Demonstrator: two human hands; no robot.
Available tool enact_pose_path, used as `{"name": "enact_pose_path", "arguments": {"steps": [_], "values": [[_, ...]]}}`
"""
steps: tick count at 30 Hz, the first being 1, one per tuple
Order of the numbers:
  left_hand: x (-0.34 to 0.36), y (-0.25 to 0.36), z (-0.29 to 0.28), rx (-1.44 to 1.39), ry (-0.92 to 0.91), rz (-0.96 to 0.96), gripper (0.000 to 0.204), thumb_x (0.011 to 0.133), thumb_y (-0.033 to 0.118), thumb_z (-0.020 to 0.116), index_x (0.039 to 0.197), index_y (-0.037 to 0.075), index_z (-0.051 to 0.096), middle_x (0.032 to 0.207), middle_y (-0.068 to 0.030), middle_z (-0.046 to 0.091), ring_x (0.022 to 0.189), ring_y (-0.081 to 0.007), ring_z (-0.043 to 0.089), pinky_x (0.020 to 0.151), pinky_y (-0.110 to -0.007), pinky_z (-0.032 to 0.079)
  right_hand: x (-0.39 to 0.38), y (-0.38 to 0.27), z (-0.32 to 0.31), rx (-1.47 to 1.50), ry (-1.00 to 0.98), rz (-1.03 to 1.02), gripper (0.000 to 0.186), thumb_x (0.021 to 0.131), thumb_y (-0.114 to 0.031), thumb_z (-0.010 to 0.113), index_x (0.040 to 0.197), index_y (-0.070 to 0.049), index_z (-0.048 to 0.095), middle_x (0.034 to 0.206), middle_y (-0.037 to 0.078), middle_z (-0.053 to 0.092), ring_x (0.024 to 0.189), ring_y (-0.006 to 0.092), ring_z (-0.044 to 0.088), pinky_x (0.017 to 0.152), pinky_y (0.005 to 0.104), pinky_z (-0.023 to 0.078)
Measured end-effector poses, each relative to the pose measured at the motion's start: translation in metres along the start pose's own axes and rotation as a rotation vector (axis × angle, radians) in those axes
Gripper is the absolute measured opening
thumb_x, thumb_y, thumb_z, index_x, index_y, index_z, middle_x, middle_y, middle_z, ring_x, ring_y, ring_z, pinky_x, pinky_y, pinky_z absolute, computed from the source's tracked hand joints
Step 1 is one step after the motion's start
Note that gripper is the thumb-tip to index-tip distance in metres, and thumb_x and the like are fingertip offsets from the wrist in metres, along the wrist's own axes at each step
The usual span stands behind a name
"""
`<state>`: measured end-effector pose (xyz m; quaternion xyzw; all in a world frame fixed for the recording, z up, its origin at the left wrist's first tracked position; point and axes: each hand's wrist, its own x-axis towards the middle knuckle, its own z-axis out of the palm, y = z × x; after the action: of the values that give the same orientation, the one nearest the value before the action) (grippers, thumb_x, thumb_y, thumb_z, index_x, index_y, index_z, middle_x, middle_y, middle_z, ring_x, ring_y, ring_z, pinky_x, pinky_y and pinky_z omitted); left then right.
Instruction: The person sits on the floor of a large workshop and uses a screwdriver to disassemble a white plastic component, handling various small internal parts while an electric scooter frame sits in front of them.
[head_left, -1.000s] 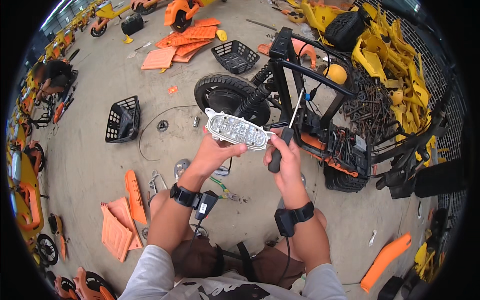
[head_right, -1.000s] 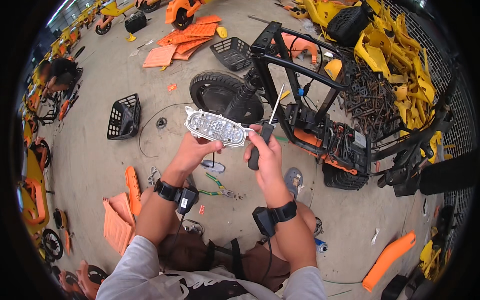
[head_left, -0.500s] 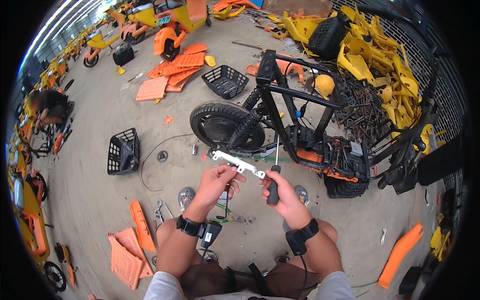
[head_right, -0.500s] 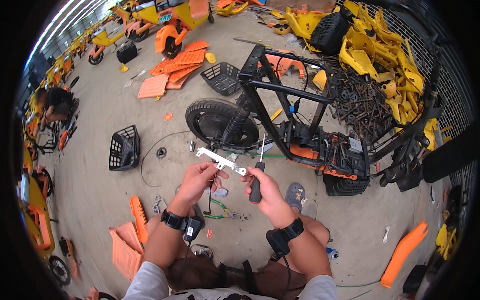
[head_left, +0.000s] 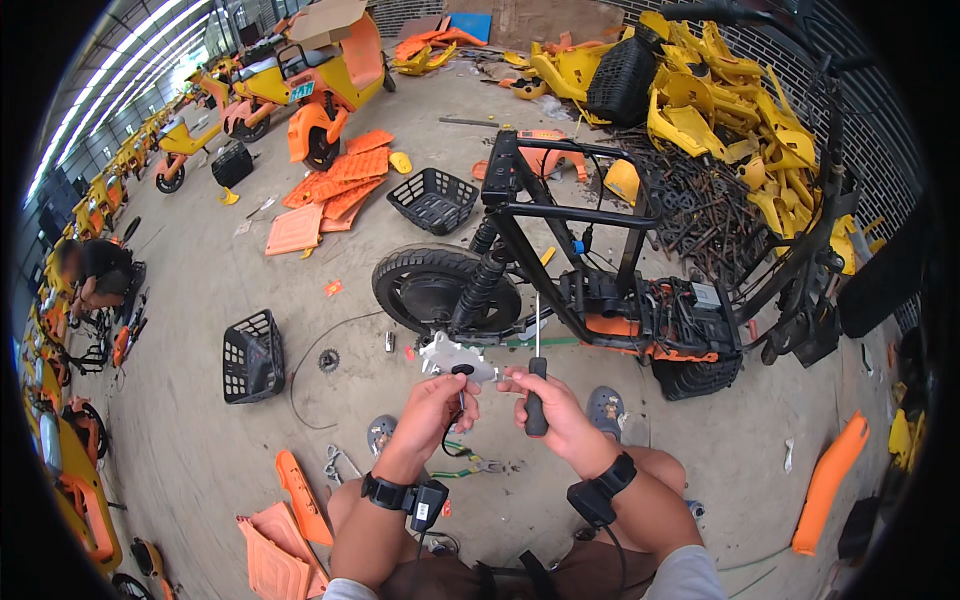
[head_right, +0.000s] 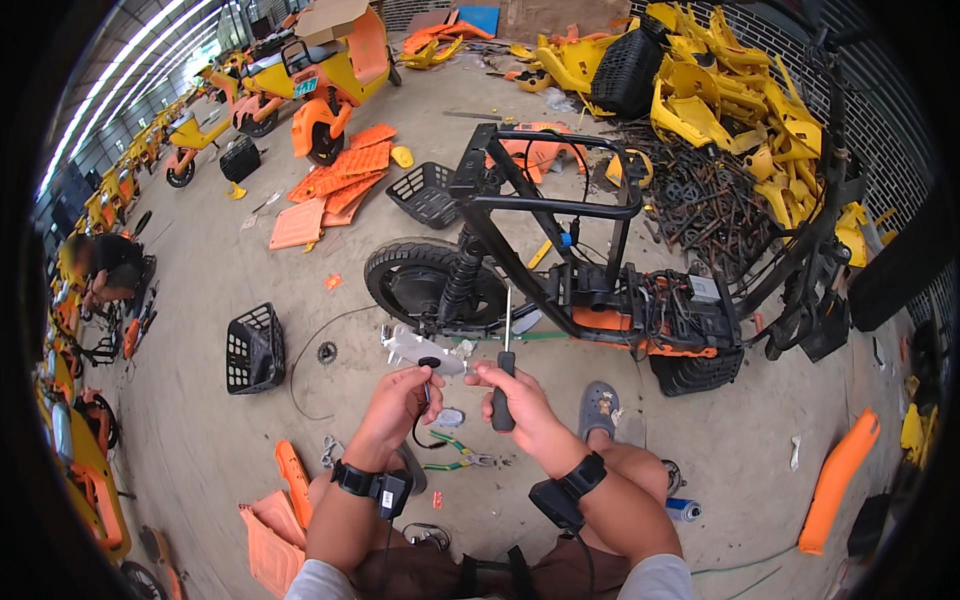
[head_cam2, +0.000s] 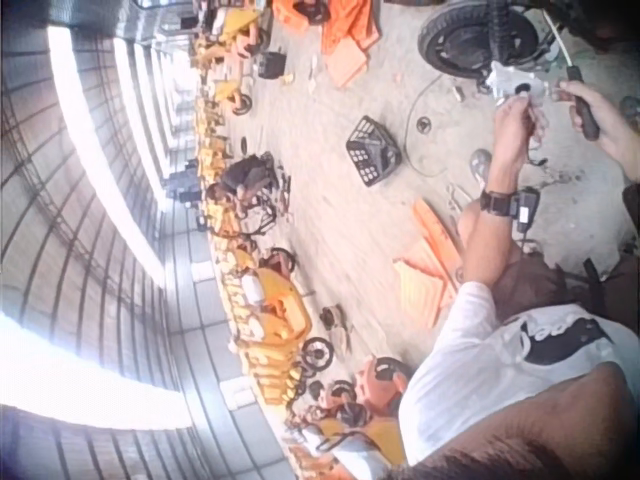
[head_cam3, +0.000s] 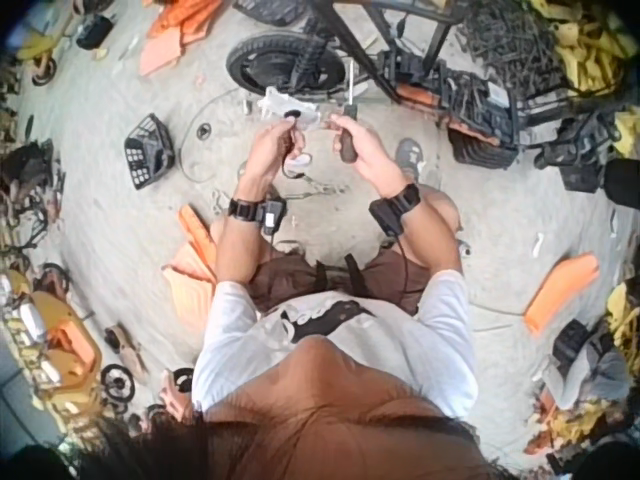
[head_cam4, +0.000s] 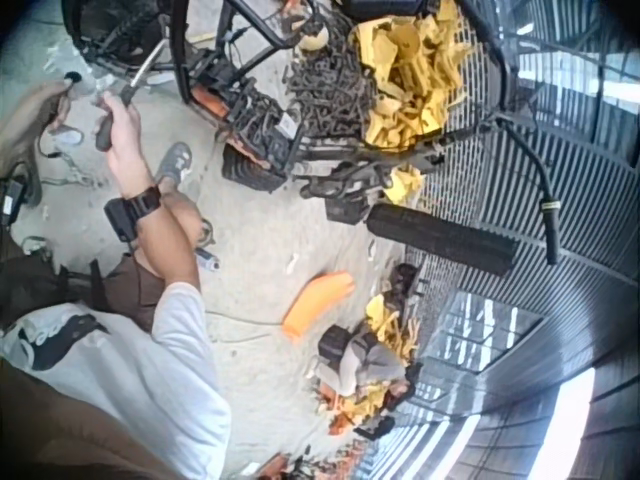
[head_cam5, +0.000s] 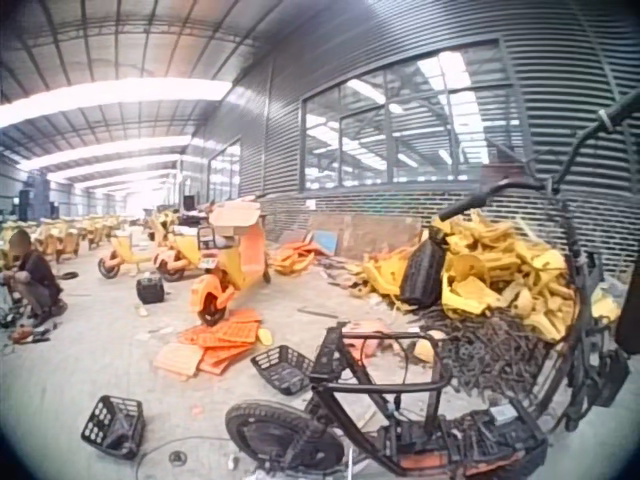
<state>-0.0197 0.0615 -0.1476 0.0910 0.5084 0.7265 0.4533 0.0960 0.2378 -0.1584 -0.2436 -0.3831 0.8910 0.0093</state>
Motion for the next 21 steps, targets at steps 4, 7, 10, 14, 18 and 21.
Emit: {"name": "enact_pose_path", "arguments": {"steps": [4,7,10,14,18,21], "values": [[-0.003,0.003,-0.002,-0.130,-0.141,0.012,0.028,0.102,0.019,0.045,0.097,-0.003,0.061,0.057,-0.0002,0.045,0.047,-0.0097,0.037,0.045,-0.025,0.029,-0.001,0.004,0.002,-0.069,0.125,-0.017,0.039,0.094,-0.026,0.062,0.127,-0.006,0.054,0.109,0.011,0.064,0.060,0.0120,0.055,0.058,0.0287,0.046],[-0.005,0.003,-0.001,-0.155,-0.119,0.015,0.029,0.101,0.016,0.041,0.099,-0.006,0.060,0.052,0.0039,0.030,0.045,-0.0076,0.027,0.044,-0.025,0.023,0.000,0.004,0.000,0.001,0.117,0.018,0.041,0.093,-0.028,0.062,0.128,-0.007,0.053,0.110,0.011,0.064,0.060,0.0119,0.054,0.058,0.0288,0.045],[-0.005,0.005,0.002,-0.119,-0.072,0.030,0.030,0.101,0.015,0.040,0.102,-0.007,0.061,0.050,0.0050,0.028,0.044,-0.0071,0.025,0.044,-0.025,0.022,0.001,0.002,-0.002,0.086,0.005,0.079,0.041,0.093,-0.030,0.063,0.127,-0.008,0.053,0.110,0.011,0.065,0.061,0.0117,0.054,0.057,0.0286,0.045],[-0.005,0.005,0.006,-0.007,0.005,0.026,0.032,0.101,0.016,0.039,0.106,-0.007,0.062,0.050,0.0057,0.030,0.043,-0.0066,0.025,0.043,-0.025,0.022,-0.001,0.002,0.000,0.068,-0.022,0.063,0.036,0.094,-0.030,0.064,0.121,-0.008,0.055,0.110,0.011,0.066,0.061,0.0113,0.054,0.057,0.0281,0.044],[-0.003,0.001,0.008,0.239,0.134,0.040,0.034,0.103,0.018,0.042,0.105,-0.004,0.067,0.051,0.0070,0.036,0.044,-0.0042,0.028,0.044,-0.024,0.023,-0.004,0.001,0.003,0.047,0.029,0.001,0.030,0.093,-0.024,0.065,0.116,-0.006,0.057,0.107,0.010,0.066,0.061,0.0106,0.054,0.057,0.0272,0.045],[0.000,-0.003,0.006,0.310,0.151,0.091,0.033,0.102,0.019,0.044,0.103,-0.002,0.070,0.051,0.0072,0.039,0.044,-0.0036,0.031,0.044,-0.024,0.025,-0.006,0.000,0.006,-0.008,0.034,-0.057,0.030,0.093,-0.021,0.067,0.115,-0.004,0.057,0.103,0.008,0.066,0.062,0.0102,0.054,0.057,0.0268,0.045]]}}
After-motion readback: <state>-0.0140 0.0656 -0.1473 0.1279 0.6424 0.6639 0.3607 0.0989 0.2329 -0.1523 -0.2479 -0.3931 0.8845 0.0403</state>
